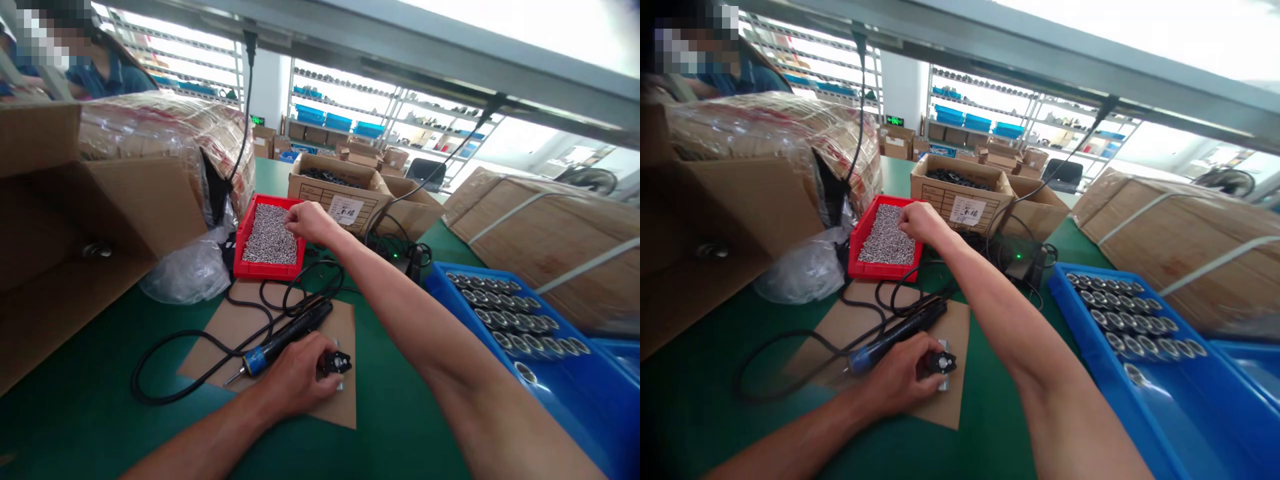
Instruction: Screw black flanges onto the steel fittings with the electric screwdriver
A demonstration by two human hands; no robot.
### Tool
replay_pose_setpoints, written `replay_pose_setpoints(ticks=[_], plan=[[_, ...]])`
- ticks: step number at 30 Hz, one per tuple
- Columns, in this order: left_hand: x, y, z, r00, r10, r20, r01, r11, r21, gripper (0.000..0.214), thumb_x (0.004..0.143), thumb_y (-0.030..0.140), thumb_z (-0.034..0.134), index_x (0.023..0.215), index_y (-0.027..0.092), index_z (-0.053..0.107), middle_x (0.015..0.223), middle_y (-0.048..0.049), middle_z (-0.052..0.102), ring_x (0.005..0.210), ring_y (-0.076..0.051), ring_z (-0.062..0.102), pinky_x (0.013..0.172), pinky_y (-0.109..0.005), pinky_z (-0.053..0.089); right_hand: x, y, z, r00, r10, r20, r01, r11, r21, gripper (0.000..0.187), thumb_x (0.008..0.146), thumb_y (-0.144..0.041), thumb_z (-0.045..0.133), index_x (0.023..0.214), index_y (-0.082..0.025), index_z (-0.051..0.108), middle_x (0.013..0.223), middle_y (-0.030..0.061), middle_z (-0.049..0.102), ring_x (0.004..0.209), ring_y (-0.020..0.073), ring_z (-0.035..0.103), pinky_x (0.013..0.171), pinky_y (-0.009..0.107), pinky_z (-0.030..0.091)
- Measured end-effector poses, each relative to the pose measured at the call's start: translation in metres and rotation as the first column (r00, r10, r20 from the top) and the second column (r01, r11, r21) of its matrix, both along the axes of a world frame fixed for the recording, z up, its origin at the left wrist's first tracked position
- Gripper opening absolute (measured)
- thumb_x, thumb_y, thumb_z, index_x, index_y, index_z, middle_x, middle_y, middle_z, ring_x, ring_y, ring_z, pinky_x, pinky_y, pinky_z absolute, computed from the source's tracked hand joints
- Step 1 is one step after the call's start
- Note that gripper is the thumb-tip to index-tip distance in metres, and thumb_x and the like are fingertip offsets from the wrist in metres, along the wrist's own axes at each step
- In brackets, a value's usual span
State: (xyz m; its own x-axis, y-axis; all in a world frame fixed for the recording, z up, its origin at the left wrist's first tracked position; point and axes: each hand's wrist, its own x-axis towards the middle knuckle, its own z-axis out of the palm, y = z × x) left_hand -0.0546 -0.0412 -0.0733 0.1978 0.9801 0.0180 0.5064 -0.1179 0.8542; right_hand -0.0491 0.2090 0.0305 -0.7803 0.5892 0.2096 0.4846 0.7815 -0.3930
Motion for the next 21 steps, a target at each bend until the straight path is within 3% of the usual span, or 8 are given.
replay_pose_setpoints(ticks=[4,9,12,16,20,21], plan=[[0.002,0.002,0.003,1.0,-0.013,-0.02,0.012,1.0,-0.027,0.023,0.077,0.023,0.064,0.099,0.019,0.061,0.085,0.0002,0.056,0.075,-0.014,0.053,0.067,-0.026,0.04,0.053,-0.034,0.011,0.971,0.0,-0.241,-0.034,0.99,-0.138,0.018,0.07,-0.012,0.058,0.082,-0.013,0.072,0.072,0.0004,0.066,0.066,0.0093,0.056,0.067,0.024,0.043],[0.003,0.002,-0.002,1.0,-0.012,-0.01,0.012,0.999,-0.037,0.023,0.078,0.025,0.064,0.1,0.021,0.059,0.086,0.0012,0.056,0.076,-0.013,0.054,0.068,-0.026,0.041,0.131,-0.101,-0.003,0.949,-0.127,-0.289,0.023,0.94,-0.34,0.014,0.072,-0.013,0.058,0.081,-0.016,0.068,0.068,-0.0024,0.062,0.061,0.0082,0.052,0.058,0.022,0.041],[0.002,0.001,-0.005,1.0,-0.008,-0.007,0.007,0.999,-0.032,0.024,0.078,0.025,0.065,0.101,0.021,0.059,0.085,0.0017,0.056,0.075,-0.013,0.054,0.068,-0.026,0.041,0.163,-0.132,-0.027,0.943,-0.225,-0.246,0.061,0.842,-0.536,0.012,0.074,-0.016,0.061,0.084,-0.016,0.069,0.068,-0.0022,0.063,0.06,0.0086,0.053,0.056,0.022,0.041],[0.003,0.0,-0.005,1.0,-0.011,-0.004,0.011,1.0,-0.022,0.02,0.078,0.024,0.064,0.098,0.022,0.059,0.084,0.0021,0.055,0.073,-0.012,0.053,0.067,-0.026,0.041,0.182,-0.154,-0.059,0.94,-0.266,-0.215,0.002,0.632,-0.775,0.012,0.074,-0.025,0.07,0.08,-0.015,0.07,0.074,0.0021,0.068,0.066,0.012,0.059,0.062,0.025,0.047],[0.004,0.001,-0.003,1.0,0.001,-0.012,-0.001,1.0,-0.006,0.021,0.077,0.023,0.065,0.098,0.023,0.061,0.082,0.0024,0.056,0.072,-0.012,0.053,0.067,-0.026,0.041,0.184,-0.162,-0.075,0.94,-0.245,-0.238,-0.042,0.61,-0.791,0.012,0.07,-0.026,0.075,0.073,-0.015,0.072,0.075,0.0029,0.067,0.073,0.0139,0.06,0.07,0.028,0.047],[0.004,0.001,-0.002,1.0,0.0,-0.014,-0.001,1.0,-0.008,0.021,0.077,0.023,0.065,0.098,0.023,0.061,0.082,0.0022,0.056,0.072,-0.012,0.053,0.067,-0.026,0.041,0.183,-0.163,-0.077,0.937,-0.266,-0.226,-0.032,0.578,-0.815,0.014,0.068,-0.027,0.076,0.073,-0.015,0.071,0.075,0.0027,0.067,0.072,0.0136,0.059,0.069,0.028,0.046]])
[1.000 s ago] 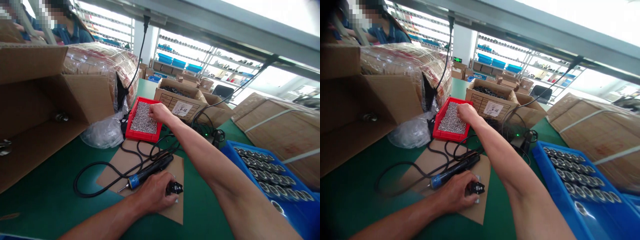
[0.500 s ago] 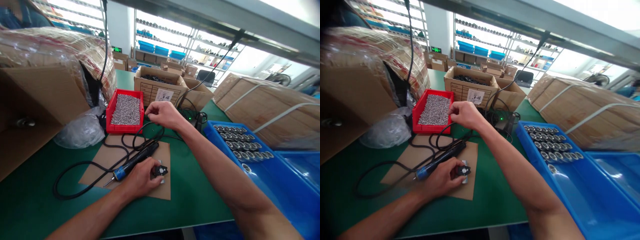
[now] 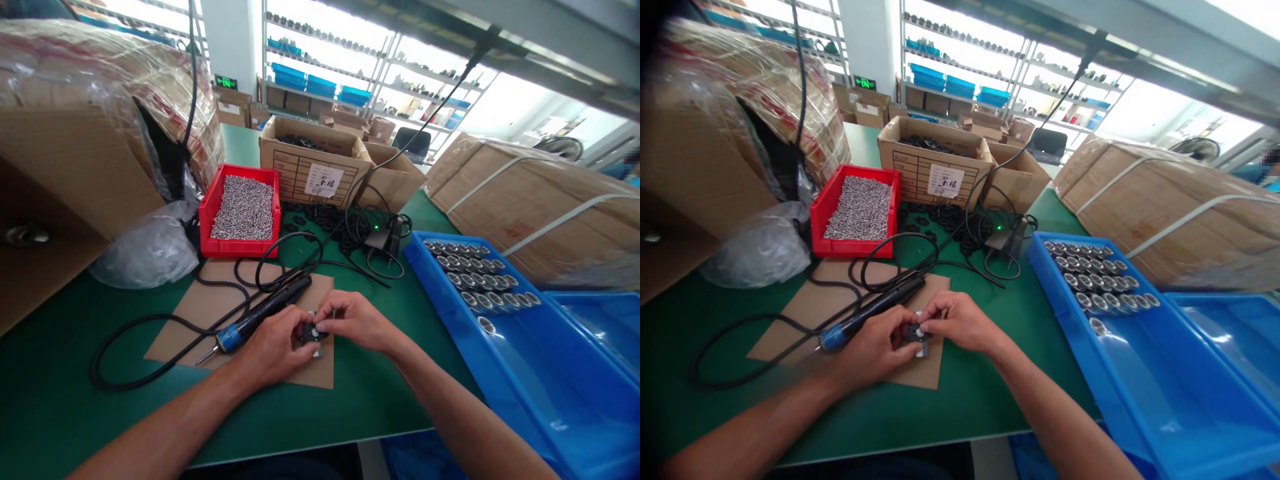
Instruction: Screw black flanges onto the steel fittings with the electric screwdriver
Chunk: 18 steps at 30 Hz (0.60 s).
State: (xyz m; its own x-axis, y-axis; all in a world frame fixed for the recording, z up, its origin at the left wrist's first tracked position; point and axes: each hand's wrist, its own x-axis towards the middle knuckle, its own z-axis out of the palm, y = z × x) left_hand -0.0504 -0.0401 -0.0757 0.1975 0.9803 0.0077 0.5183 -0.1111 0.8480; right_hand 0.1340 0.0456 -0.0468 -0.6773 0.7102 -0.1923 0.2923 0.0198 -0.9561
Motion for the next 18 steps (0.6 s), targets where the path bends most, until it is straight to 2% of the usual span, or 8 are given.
replay_pose_setpoints(ticks=[2,5,8,11,13,15,17,18], plan=[[0.0,0.0,0.0,1.0,0.0,-0.002,0.0,1.0,-0.003,0.019,0.077,0.023,0.066,0.096,0.022,0.062,0.081,0.002,0.056,0.071,-0.012,0.053,0.066,-0.026,0.041,-0.002,-0.002,-0.002,0.999,-0.044,0.002,0.043,0.989,-0.144,0.02,0.066,-0.03,0.078,0.073,-0.014,0.07,0.073,0.0023,0.067,0.068,0.0122,0.058,0.066,0.027,0.045],[-0.001,0.001,-0.003,1.0,0.002,-0.001,-0.002,1.0,-0.002,0.018,0.077,0.023,0.066,0.095,0.021,0.062,0.079,0.0021,0.056,0.07,-0.012,0.052,0.065,-0.026,0.041,-0.007,-0.005,-0.002,0.991,-0.123,0.053,0.134,0.938,-0.319,0.028,0.06,-0.032,0.081,0.073,-0.012,0.066,0.066,-0.0002,0.064,0.058,0.0082,0.052,0.056,0.023,0.04],[-0.001,0.001,-0.005,1.0,-0.001,0.001,0.001,1.0,-0.001,0.018,0.078,0.023,0.066,0.095,0.021,0.063,0.08,0.0017,0.057,0.071,-0.013,0.053,0.066,-0.025,0.041,-0.01,-0.007,-0.003,0.981,-0.171,0.095,0.195,0.898,-0.395,0.032,0.056,-0.034,0.083,0.07,-0.013,0.063,0.06,-0.0028,0.059,0.051,0.0061,0.046,0.046,0.021,0.033],[-0.001,0.001,-0.005,1.0,-0.002,0.001,0.002,1.0,-0.009,0.017,0.079,0.025,0.066,0.096,0.021,0.063,0.08,0.0009,0.058,0.072,-0.013,0.053,0.066,-0.026,0.041,-0.01,-0.01,-0.007,0.977,-0.194,0.086,0.212,0.869,-0.447,0.035,0.056,-0.036,0.081,0.072,-0.014,0.06,0.063,-0.0027,0.059,0.05,0.0061,0.047,0.044,0.02,0.034],[-0.001,0.001,-0.005,1.0,-0.006,0.006,0.006,1.0,-0.012,0.018,0.08,0.026,0.066,0.096,0.021,0.063,0.08,0.0009,0.057,0.072,-0.013,0.054,0.065,-0.025,0.041,-0.008,-0.011,-0.009,0.98,-0.189,0.066,0.198,0.865,-0.461,0.037,0.058,-0.037,0.081,0.077,-0.015,0.058,0.067,-0.0024,0.061,0.052,0.0066,0.049,0.047,0.021,0.037],[-0.001,0.001,-0.005,1.0,-0.005,0.011,0.005,1.0,-0.009,0.017,0.08,0.026,0.066,0.095,0.02,0.063,0.08,0.0011,0.057,0.072,-0.013,0.054,0.065,-0.025,0.041,-0.006,-0.007,-0.008,0.99,-0.129,0.06,0.142,0.881,-0.451,0.038,0.062,-0.038,0.08,0.083,-0.016,0.057,0.069,-0.0019,0.061,0.055,0.0081,0.051,0.049,0.022,0.039],[-0.001,0.0,-0.006,1.0,0.002,0.016,-0.002,1.0,-0.013,0.017,0.079,0.026,0.066,0.095,0.02,0.062,0.08,0.0011,0.057,0.072,-0.013,0.054,0.065,-0.025,0.041,-0.008,0.002,0.001,0.993,-0.094,0.074,0.113,0.939,-0.325,0.036,0.066,-0.038,0.079,0.086,-0.017,0.058,0.072,-0.0009,0.061,0.06,0.01,0.053,0.054,0.024,0.042],[-0.001,0.0,-0.006,1.0,0.005,0.018,-0.005,1.0,-0.02,0.018,0.079,0.026,0.067,0.095,0.019,0.062,0.08,0.0011,0.057,0.071,-0.013,0.053,0.065,-0.025,0.041,-0.012,0.009,0.009,0.991,-0.106,0.086,0.121,0.973,-0.195,0.034,0.068,-0.037,0.077,0.087,-0.017,0.059,0.075,-0.0001,0.062,0.063,0.011,0.055,0.057,0.025,0.044]])
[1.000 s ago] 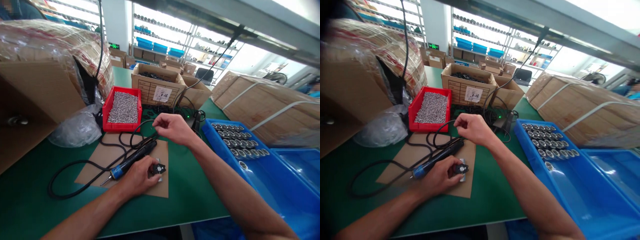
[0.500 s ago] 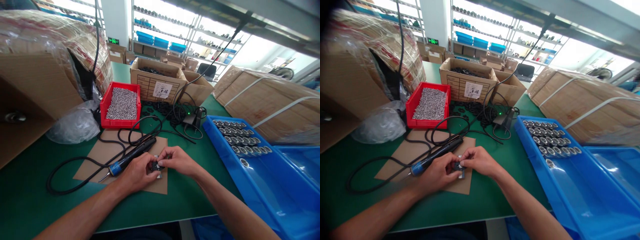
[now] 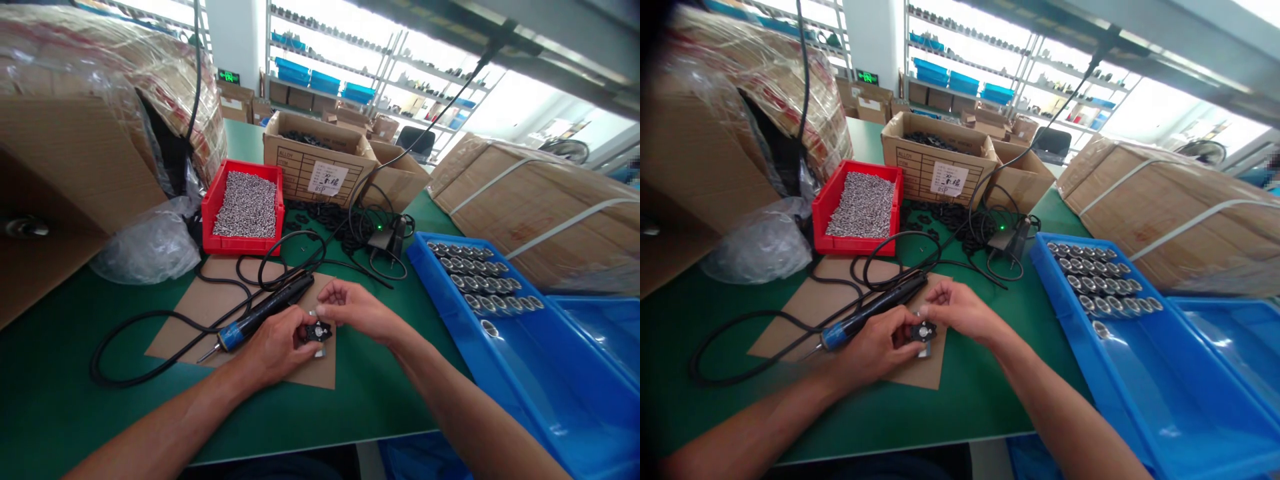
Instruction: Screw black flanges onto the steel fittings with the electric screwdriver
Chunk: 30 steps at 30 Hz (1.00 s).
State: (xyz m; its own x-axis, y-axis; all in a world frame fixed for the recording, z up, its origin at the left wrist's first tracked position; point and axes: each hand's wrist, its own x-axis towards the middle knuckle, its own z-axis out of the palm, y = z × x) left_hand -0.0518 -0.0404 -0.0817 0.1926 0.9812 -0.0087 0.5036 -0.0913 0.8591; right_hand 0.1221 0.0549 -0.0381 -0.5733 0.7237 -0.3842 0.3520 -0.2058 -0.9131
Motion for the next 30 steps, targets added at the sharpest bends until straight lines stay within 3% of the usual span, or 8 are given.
replay_pose_setpoints(ticks=[2,5,8,11,14,16,26,30], plan=[[-0.001,0.0,0.0,1.0,0.003,0.005,-0.003,1.0,-0.014,0.021,0.079,0.028,0.067,0.097,0.019,0.061,0.08,0.0014,0.057,0.07,-0.012,0.053,0.064,-0.025,0.041,-0.016,0.017,0.021,0.998,-0.045,0.038,0.028,0.932,0.362,0.025,0.075,-0.034,0.072,0.09,-0.017,0.062,0.081,0.0013,0.065,0.071,0.0126,0.057,0.065,0.028,0.046],[-0.001,0.001,0.003,1.0,-0.002,0.004,0.002,1.0,-0.014,0.022,0.079,0.027,0.067,0.098,0.019,0.061,0.08,0.0015,0.057,0.069,-0.012,0.052,0.063,-0.025,0.04,-0.06,0.046,0.053,0.996,-0.025,0.084,-0.049,0.632,0.773,0.014,0.084,-0.026,0.062,0.094,-0.018,0.066,0.091,0.0026,0.068,0.082,0.0142,0.06,0.076,0.029,0.046],[-0.002,0.002,0.006,1.0,-0.014,-0.011,0.014,1.0,-0.012,0.021,0.078,0.024,0.066,0.097,0.018,0.061,0.08,0.0007,0.057,0.07,-0.013,0.052,0.063,-0.025,0.04,-0.117,0.078,0.067,0.961,0.082,0.264,-0.275,0.359,0.892,0.019,0.087,-0.019,0.054,0.098,-0.018,0.069,0.102,0.005,0.069,0.093,0.0167,0.062,0.084,0.031,0.045],[-0.003,0.002,0.005,1.0,-0.007,-0.008,0.007,1.0,-0.008,0.022,0.076,0.022,0.068,0.097,0.018,0.062,0.081,0.0006,0.057,0.069,-0.012,0.052,0.062,-0.024,0.039,-0.171,0.108,0.06,0.815,0.087,0.573,-0.577,0.214,0.788,0.027,0.084,-0.018,0.058,0.108,-0.017,0.068,0.108,0.0108,0.07,0.098,0.0226,0.063,0.083,0.034,0.047],[-0.005,0.001,0.002,1.0,-0.005,0.011,0.005,1.0,-0.002,0.026,0.074,0.022,0.069,0.099,0.019,0.062,0.082,0.0009,0.057,0.069,-0.012,0.052,0.061,-0.024,0.038,-0.207,0.128,0.046,0.66,0.045,0.75,-0.739,0.215,0.638,0.028,0.078,-0.017,0.064,0.105,-0.012,0.07,0.106,0.0173,0.071,0.097,0.0282,0.065,0.078,0.036,0.051],[-0.006,0.001,0.0,1.0,-0.009,0.014,0.009,1.0,0.002,0.026,0.073,0.023,0.069,0.099,0.02,0.063,0.083,0.0006,0.058,0.07,-0.012,0.052,0.061,-0.024,0.038,-0.218,0.135,0.041,0.643,0.023,0.766,-0.75,0.222,0.623,0.023,0.078,-0.018,0.065,0.099,-0.01,0.071,0.104,0.0189,0.072,0.096,0.0296,0.066,0.077,0.036,0.052],[-0.007,0.001,0.001,1.0,-0.012,-0.013,0.013,1.0,0.017,0.029,0.074,0.025,0.069,0.102,0.021,0.062,0.086,-0.0006,0.06,0.072,-0.014,0.053,0.062,-0.025,0.037,-0.217,0.144,0.048,0.724,0.032,0.689,-0.676,0.232,0.699,0.032,0.093,-0.024,0.047,0.092,-0.006,0.073,0.099,0.0231,0.071,0.091,0.0284,0.067,0.077,0.04,0.051],[-0.006,0.001,0.002,1.0,-0.015,-0.012,0.015,0.999,0.033,0.026,0.075,0.024,0.068,0.1,0.021,0.062,0.084,0.0006,0.058,0.072,-0.013,0.053,0.063,-0.025,0.038,-0.197,0.14,0.062,0.826,0.095,0.556,-0.557,0.295,0.776,0.027,0.09,-0.017,0.049,0.097,-0.01,0.073,0.091,0.0124,0.073,0.082,0.018,0.066,0.081,0.033,0.049]])
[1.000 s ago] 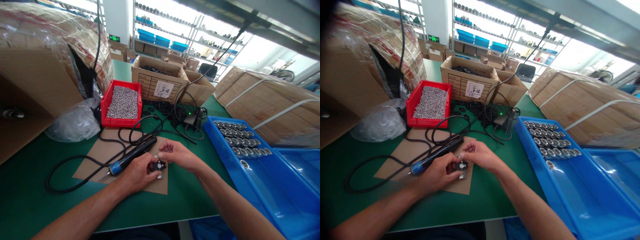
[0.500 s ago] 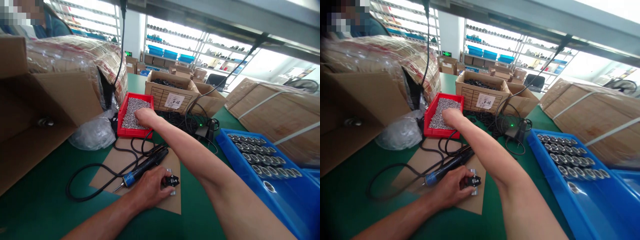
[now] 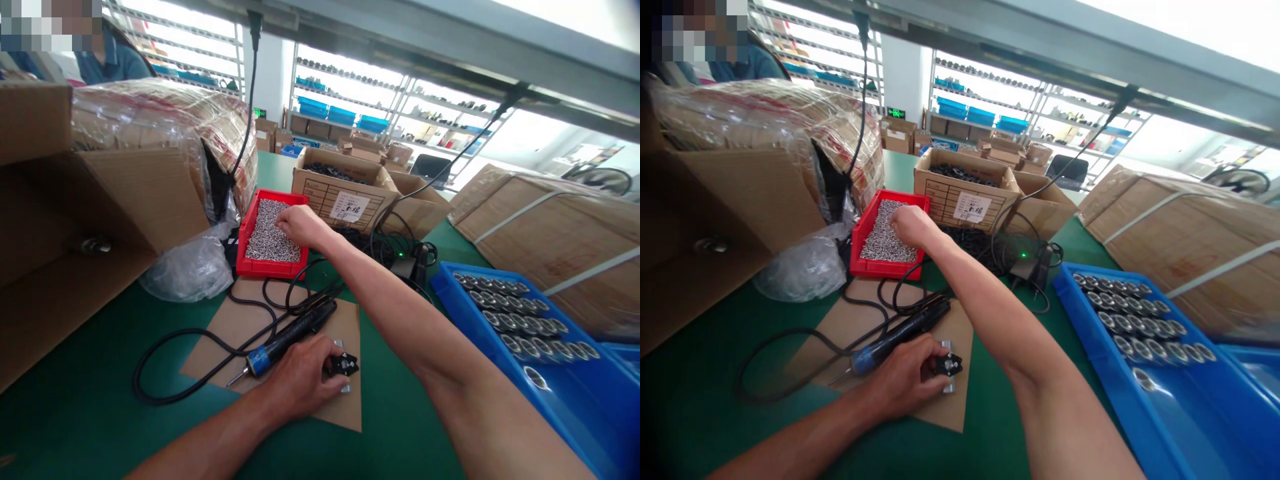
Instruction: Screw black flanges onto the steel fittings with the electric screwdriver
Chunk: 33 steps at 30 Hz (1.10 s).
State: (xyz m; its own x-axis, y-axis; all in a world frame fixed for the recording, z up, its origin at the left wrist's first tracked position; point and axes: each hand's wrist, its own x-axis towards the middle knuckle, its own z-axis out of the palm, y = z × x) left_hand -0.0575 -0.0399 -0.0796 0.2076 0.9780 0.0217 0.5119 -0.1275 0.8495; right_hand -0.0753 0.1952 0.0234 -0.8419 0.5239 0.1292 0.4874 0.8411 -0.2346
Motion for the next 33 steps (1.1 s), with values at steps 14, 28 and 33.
replay_pose_setpoints(ticks=[14,28,33], plan=[[0.005,0.0,-0.002,1.0,0.008,-0.009,-0.008,1.0,-0.017,0.023,0.079,0.029,0.067,0.1,0.019,0.061,0.081,0.0008,0.058,0.071,-0.013,0.055,0.063,-0.025,0.042,0.191,-0.12,-0.023,0.898,-0.33,-0.292,0.07,0.76,-0.646,0.015,0.078,-0.016,0.058,0.089,-0.018,0.068,0.072,-0.001,0.065,0.062,0.0099,0.058,0.056,0.021,0.047],[0.008,0.003,0.001,1.0,-0.003,-0.028,0.004,1.0,0.018,0.012,0.081,0.027,0.064,0.089,0.019,0.059,0.079,0.0021,0.054,0.068,-0.011,0.049,0.063,-0.025,0.038,0.211,-0.158,-0.068,0.927,-0.131,-0.351,-0.156,0.718,-0.679,0.008,0.084,-0.021,0.066,0.087,-0.023,0.073,0.108,0.0052,0.06,0.107,0.0184,0.056,0.098,0.036,0.043],[0.008,0.002,-0.001,1.0,0.003,-0.01,-0.003,1.0,0.001,0.012,0.082,0.027,0.064,0.087,0.018,0.058,0.079,0.0016,0.055,0.069,-0.011,0.051,0.062,-0.024,0.04,0.2,-0.169,-0.078,0.809,-0.461,-0.364,-0.207,0.357,-0.911,0.011,0.078,-0.022,0.069,0.083,-0.018,0.061,0.103,0.0045,0.062,0.094,0.0163,0.059,0.086,0.033,0.046]])
